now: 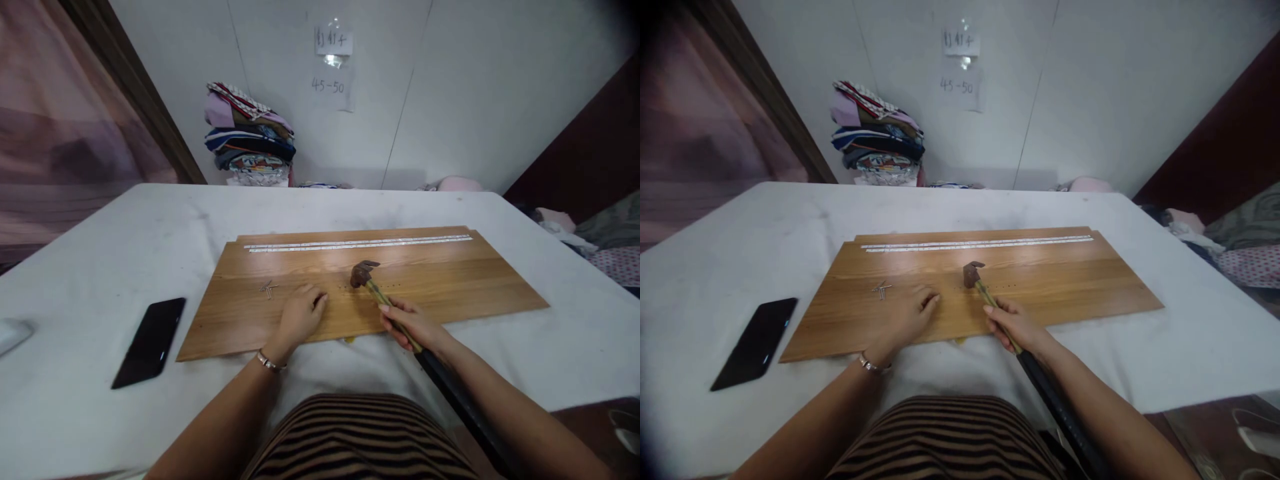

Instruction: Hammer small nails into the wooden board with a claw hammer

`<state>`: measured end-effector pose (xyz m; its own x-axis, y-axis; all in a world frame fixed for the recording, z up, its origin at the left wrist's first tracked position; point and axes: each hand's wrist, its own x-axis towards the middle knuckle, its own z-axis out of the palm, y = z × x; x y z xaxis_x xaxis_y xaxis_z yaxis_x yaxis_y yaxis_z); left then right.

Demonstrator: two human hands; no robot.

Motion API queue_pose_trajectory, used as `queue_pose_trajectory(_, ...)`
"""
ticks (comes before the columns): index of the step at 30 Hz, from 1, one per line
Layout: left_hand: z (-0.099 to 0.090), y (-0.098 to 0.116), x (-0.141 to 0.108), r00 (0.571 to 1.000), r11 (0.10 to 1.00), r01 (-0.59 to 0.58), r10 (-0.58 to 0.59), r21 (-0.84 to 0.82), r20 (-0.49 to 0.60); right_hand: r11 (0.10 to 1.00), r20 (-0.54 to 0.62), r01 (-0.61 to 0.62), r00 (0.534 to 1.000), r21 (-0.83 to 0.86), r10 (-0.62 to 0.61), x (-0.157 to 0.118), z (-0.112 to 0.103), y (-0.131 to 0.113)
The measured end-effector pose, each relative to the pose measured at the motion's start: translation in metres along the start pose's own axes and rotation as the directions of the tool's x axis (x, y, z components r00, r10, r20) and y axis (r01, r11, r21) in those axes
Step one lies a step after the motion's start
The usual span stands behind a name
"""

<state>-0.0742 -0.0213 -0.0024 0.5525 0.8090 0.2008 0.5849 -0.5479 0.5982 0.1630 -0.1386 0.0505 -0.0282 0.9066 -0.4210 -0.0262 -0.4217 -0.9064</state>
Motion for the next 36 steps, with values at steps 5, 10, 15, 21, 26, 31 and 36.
queue_pose_trajectory(5, 0.0, 0.0, 0.0, 1.0, 0.999, -0.011, 0.012, 0.031, -0.004, 1.0, -0.011, 0.007, 1.0, -0.004, -0.007, 0.004, 0.002, 0.005)
queue_pose_trajectory(10, -0.001, -0.001, -0.002, 0.999, 0.998, -0.039, 0.04, 0.041, -0.019, 0.998, -0.036, 0.028, 0.999, 0.056, -0.026, 0.002, 0.004, 0.004)
queue_pose_trajectory(15, -0.003, 0.002, -0.002, 0.999, 0.999, -0.032, 0.032, 0.023, -0.026, 0.997, -0.055, 0.048, 0.997, 0.056, -0.045, 0.002, 0.008, 0.004)
queue_pose_trajectory(21, -0.002, 0.002, -0.003, 0.999, 0.999, -0.038, 0.039, 0.031, -0.038, 0.999, -0.042, 0.034, 0.999, 0.041, -0.032, 0.005, 0.01, 0.006)
queue_pose_trajectory(26, -0.001, 0.0, -0.004, 0.997, 0.997, -0.061, 0.063, 0.05, -0.045, 0.996, -0.073, 0.038, 0.997, 0.082, -0.032, 0.004, 0.011, 0.005)
queue_pose_trajectory(31, 0.001, -0.001, -0.004, 0.996, 0.996, -0.065, 0.068, 0.068, -0.05, 0.995, -0.084, 0.04, 0.996, 0.089, -0.033, 0.007, 0.013, 0.01)
queue_pose_trajectory(36, 0.0, 0.0, -0.004, 0.996, 0.995, -0.068, 0.072, 0.07, -0.049, 0.993, -0.093, 0.044, 0.995, 0.11, -0.033, 0.007, 0.014, 0.01)
